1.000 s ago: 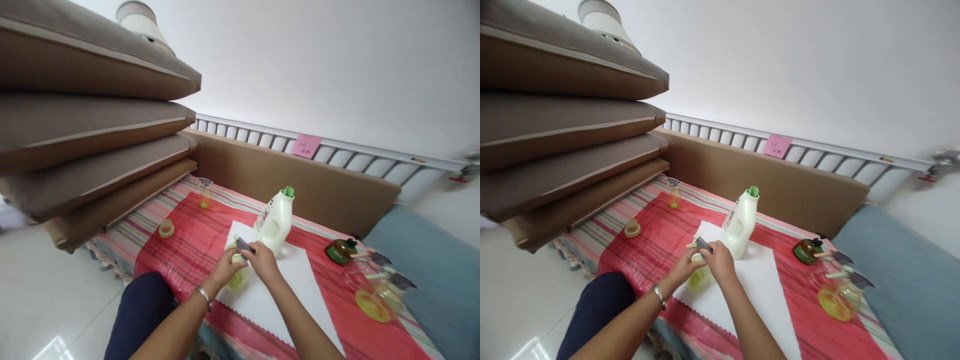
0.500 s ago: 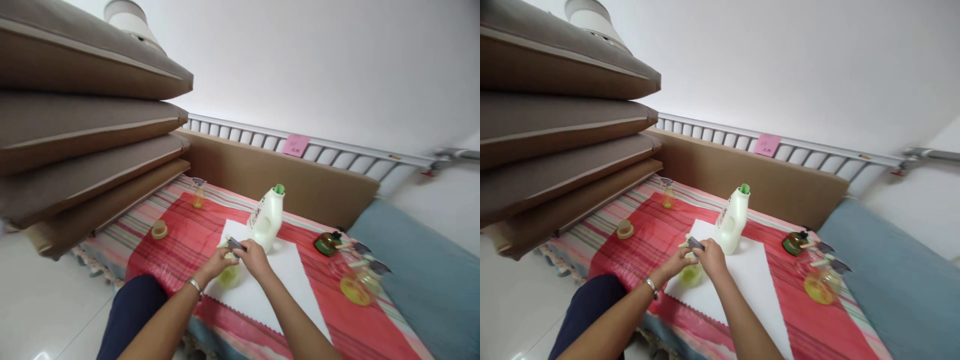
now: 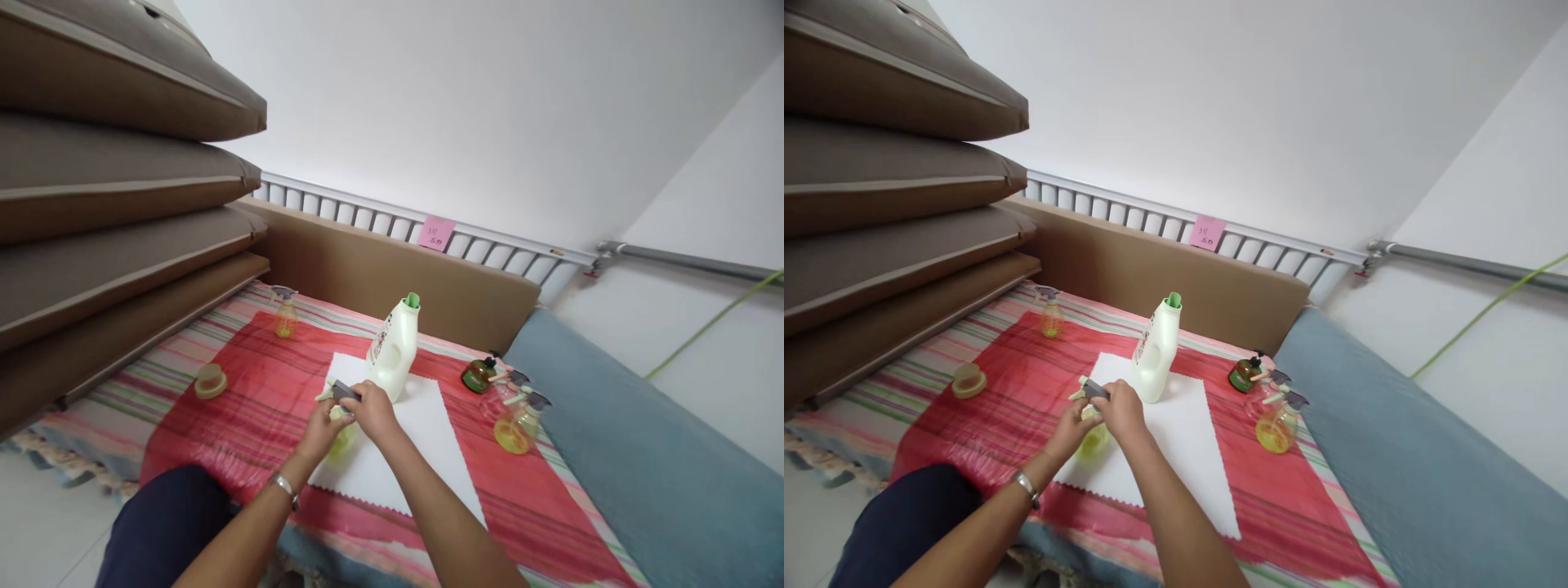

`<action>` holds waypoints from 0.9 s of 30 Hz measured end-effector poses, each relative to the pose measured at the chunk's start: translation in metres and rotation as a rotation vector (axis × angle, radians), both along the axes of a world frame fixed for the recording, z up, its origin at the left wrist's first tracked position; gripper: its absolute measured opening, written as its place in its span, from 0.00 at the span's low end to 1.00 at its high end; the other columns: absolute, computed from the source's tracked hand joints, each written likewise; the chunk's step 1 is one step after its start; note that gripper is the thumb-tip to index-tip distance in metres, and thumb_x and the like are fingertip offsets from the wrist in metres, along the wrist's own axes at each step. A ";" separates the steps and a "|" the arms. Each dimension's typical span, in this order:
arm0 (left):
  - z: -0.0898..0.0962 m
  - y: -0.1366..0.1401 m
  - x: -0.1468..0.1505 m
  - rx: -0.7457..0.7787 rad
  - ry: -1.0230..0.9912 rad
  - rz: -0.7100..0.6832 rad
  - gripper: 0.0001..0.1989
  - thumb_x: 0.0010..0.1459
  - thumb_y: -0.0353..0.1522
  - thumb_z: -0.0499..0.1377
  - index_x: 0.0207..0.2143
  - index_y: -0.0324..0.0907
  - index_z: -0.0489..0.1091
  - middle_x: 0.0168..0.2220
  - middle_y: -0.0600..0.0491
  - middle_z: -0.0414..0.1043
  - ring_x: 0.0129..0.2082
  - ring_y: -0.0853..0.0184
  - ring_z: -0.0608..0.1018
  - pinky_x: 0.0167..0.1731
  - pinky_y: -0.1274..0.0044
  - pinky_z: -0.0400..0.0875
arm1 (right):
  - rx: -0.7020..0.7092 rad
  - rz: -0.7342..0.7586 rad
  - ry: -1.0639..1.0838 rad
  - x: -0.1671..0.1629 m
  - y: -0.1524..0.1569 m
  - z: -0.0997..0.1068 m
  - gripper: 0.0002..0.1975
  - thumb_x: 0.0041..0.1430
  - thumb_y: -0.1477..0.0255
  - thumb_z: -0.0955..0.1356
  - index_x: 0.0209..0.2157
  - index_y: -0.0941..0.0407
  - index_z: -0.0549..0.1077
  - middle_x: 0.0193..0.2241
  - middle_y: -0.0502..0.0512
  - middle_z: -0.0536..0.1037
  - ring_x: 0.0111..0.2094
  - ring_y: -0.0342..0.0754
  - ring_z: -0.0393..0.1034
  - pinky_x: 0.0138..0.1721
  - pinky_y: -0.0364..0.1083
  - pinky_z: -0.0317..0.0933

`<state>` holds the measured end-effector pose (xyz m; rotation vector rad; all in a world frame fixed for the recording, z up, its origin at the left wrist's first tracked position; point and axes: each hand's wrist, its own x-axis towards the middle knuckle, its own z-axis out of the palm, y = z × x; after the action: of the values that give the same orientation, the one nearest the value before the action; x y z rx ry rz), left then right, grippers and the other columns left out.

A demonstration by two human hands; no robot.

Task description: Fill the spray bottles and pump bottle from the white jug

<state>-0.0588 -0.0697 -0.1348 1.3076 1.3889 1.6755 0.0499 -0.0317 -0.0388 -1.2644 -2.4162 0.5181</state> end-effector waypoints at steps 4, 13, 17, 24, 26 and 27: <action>0.004 0.001 -0.013 -0.013 0.003 -0.138 0.14 0.43 0.35 0.63 0.35 0.40 0.74 0.38 0.49 0.76 0.43 0.57 0.74 0.47 0.67 0.65 | -0.012 0.003 -0.004 -0.001 0.002 -0.001 0.07 0.51 0.67 0.68 0.30 0.55 0.76 0.29 0.52 0.71 0.32 0.45 0.66 0.32 0.41 0.54; -0.002 0.001 0.000 -0.095 -0.007 0.074 0.23 0.40 0.45 0.62 0.36 0.38 0.71 0.38 0.45 0.75 0.43 0.51 0.74 0.46 0.61 0.64 | 0.001 0.000 -0.052 -0.004 -0.002 0.002 0.10 0.52 0.65 0.67 0.33 0.54 0.76 0.32 0.53 0.73 0.33 0.46 0.67 0.34 0.42 0.56; -0.013 0.011 -0.007 -0.091 0.014 0.083 0.25 0.35 0.48 0.63 0.32 0.40 0.71 0.36 0.46 0.76 0.43 0.49 0.74 0.48 0.59 0.62 | -0.010 -0.018 -0.092 -0.005 0.001 0.004 0.12 0.50 0.61 0.67 0.33 0.52 0.76 0.31 0.52 0.75 0.33 0.47 0.68 0.31 0.41 0.57; -0.021 0.023 -0.030 -0.138 0.039 -0.091 0.27 0.32 0.52 0.64 0.29 0.41 0.73 0.35 0.48 0.77 0.43 0.49 0.74 0.47 0.60 0.65 | -0.055 -0.030 -0.108 -0.006 0.005 0.005 0.14 0.47 0.59 0.68 0.34 0.51 0.77 0.32 0.52 0.76 0.33 0.49 0.70 0.29 0.42 0.58; -0.017 0.024 -0.032 -0.150 0.032 -0.169 0.26 0.33 0.52 0.63 0.28 0.42 0.74 0.34 0.48 0.78 0.44 0.49 0.74 0.46 0.60 0.67 | -0.070 -0.033 -0.106 -0.007 0.004 0.005 0.14 0.47 0.59 0.68 0.34 0.51 0.77 0.32 0.53 0.76 0.32 0.49 0.70 0.28 0.42 0.58; -0.015 0.025 -0.032 -0.155 0.031 -0.195 0.26 0.33 0.53 0.63 0.29 0.42 0.74 0.34 0.49 0.78 0.44 0.49 0.74 0.45 0.61 0.67 | -0.075 -0.035 -0.102 -0.007 0.004 0.005 0.14 0.46 0.59 0.68 0.34 0.51 0.77 0.31 0.52 0.77 0.31 0.49 0.70 0.27 0.42 0.58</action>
<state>-0.0909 -0.0449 -0.1496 1.3381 1.3340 1.3972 0.0427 -0.0281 -0.0336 -1.3932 -2.4739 0.5518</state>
